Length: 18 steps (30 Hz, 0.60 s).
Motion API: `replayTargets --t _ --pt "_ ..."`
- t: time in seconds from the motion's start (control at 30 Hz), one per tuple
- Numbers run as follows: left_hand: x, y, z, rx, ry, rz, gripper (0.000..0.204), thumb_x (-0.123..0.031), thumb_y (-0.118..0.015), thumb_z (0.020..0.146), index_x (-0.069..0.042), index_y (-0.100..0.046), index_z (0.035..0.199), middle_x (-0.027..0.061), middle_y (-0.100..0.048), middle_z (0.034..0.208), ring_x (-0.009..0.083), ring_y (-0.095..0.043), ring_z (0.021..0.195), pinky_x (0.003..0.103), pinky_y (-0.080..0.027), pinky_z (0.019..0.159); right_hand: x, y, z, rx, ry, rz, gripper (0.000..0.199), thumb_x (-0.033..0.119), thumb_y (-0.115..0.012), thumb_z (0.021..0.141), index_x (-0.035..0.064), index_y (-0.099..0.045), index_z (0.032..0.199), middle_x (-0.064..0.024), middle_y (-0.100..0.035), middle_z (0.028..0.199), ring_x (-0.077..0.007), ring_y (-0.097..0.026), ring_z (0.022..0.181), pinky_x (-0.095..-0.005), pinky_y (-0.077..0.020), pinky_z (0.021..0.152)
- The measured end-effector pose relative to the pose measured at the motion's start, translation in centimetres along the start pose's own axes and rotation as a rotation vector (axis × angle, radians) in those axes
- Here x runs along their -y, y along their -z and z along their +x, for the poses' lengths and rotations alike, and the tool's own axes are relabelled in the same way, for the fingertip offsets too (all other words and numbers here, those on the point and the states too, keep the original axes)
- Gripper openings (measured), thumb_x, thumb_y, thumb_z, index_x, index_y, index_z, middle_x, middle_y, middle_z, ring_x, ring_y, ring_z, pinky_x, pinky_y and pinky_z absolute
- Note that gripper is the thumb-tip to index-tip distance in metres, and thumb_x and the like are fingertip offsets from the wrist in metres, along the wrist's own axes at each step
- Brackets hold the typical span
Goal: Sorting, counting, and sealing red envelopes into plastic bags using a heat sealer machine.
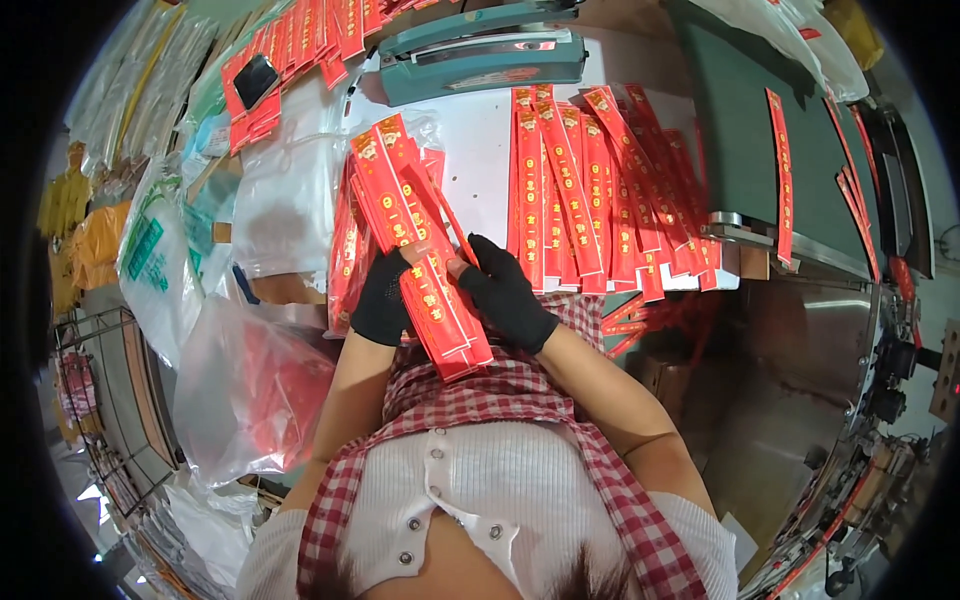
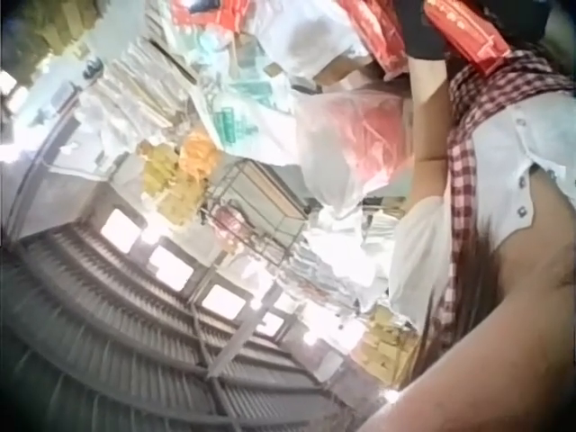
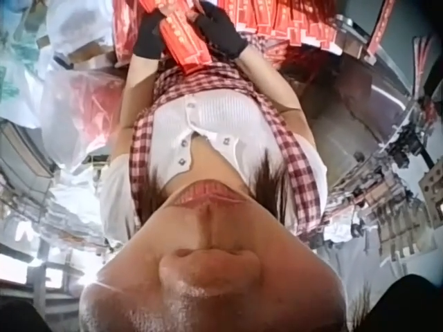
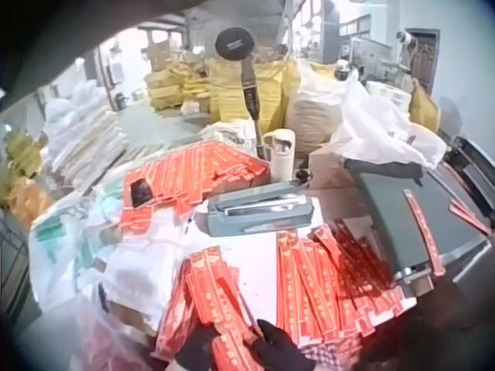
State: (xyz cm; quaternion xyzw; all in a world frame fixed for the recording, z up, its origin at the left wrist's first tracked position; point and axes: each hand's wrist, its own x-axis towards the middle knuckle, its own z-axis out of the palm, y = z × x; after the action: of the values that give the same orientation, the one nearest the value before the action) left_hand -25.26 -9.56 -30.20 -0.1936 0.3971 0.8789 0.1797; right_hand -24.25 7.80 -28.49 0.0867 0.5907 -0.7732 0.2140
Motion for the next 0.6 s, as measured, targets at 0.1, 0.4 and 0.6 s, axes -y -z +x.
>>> replayTargets --t 0.1,0.4,0.6 --pt "0.1 -0.2 0.1 0.005 0.013 -0.034 0.038 -0.011 -0.069 0.08 -0.004 -0.057 0.115 0.0068 -0.066 0.098 0.0199 -0.067 0.086 0.033 -0.057 0.073 -0.1 0.9 0.3 0.041 -0.018 0.041 0.02 0.019 -0.06 0.093 0.0026 -0.055 0.103 -0.0006 -0.058 0.089 -0.0072 -0.053 0.083 -0.025 -0.0447 0.072" --pt "-0.2 -0.9 0.0 0.012 0.044 0.001 0.042 -0.01 -0.068 0.08 -0.004 -0.056 0.12 0.0088 -0.065 0.103 0.021 -0.066 0.09 0.034 -0.057 0.076 -3.6 1.8 1.0 -0.034 0.065 -0.254 0.08 0.022 -0.068 0.089 -0.0082 -0.021 0.146 -0.0189 -0.046 0.136 -0.0211 -0.049 0.121 -0.0317 -0.0418 0.099" --pt "0.3 -0.1 0.5 0.012 0.032 -0.008 0.043 -0.009 -0.067 0.081 -0.004 -0.055 0.122 0.0086 -0.064 0.108 0.0216 -0.066 0.096 0.035 -0.056 0.081 -2.3 1.5 0.5 0.07 0.145 -0.394 0.065 0.022 -0.067 0.089 -0.0053 -0.036 0.139 -0.0169 -0.053 0.127 -0.0197 -0.054 0.114 -0.0317 -0.0457 0.094"
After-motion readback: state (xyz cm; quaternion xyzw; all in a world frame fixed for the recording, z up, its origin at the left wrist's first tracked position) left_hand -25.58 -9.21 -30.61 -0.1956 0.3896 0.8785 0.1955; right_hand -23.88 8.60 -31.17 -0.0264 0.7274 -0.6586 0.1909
